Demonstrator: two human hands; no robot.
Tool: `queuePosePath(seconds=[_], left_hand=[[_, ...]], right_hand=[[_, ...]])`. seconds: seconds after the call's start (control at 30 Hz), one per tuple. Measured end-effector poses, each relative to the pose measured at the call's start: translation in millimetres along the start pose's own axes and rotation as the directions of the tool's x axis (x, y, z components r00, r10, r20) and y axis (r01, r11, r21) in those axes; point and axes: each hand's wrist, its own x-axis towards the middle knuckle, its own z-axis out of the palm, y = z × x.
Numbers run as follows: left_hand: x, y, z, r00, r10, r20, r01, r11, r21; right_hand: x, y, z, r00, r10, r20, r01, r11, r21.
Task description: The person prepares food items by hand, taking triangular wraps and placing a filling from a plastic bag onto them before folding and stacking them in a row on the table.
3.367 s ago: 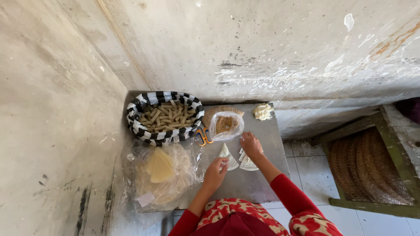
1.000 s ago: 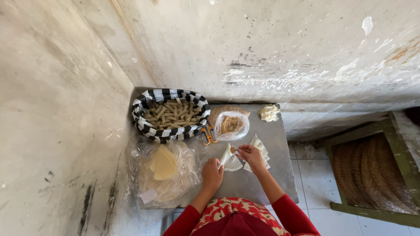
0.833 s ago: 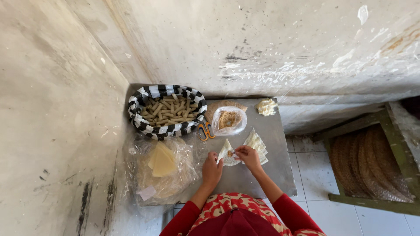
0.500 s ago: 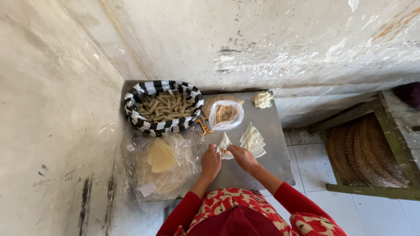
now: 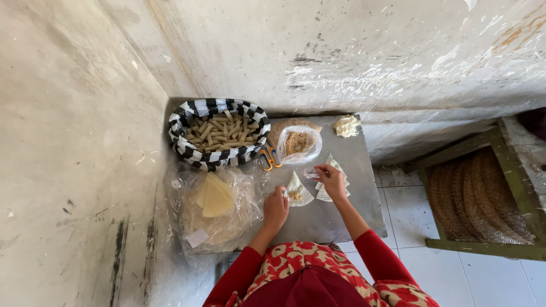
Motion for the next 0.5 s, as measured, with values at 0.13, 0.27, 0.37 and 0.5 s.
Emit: queuePosePath(seconds=[0.13,0.27,0.37,0.5], left_hand=[[-9,-1,-1,0.999,-0.022,0.045,0.017,0.995,0.103],[-14,-3,-4,0.999,0.037,-0.023,-0.036,0.997,0.073],[-17,1,-12,0.999,0.036,-0.024,-0.036,0.999,0.000],[-18,19,-28,0.997,0.068,-0.047,-0.071,0.994,-0.078]], right_hand=[[0,-9,5,0.986,-0.162,-0.043,0.139,0.934,-0.328],[-28,-36,10,0.924,-0.376,0.071,0.322,0.662,-0.677],[-62,-40,23,0.958,-0.262,0.117,0.262,0.634,-0.728],[-89,-31,35,0.948,-0.255,0.189,0.296,0.501,-0.813]])
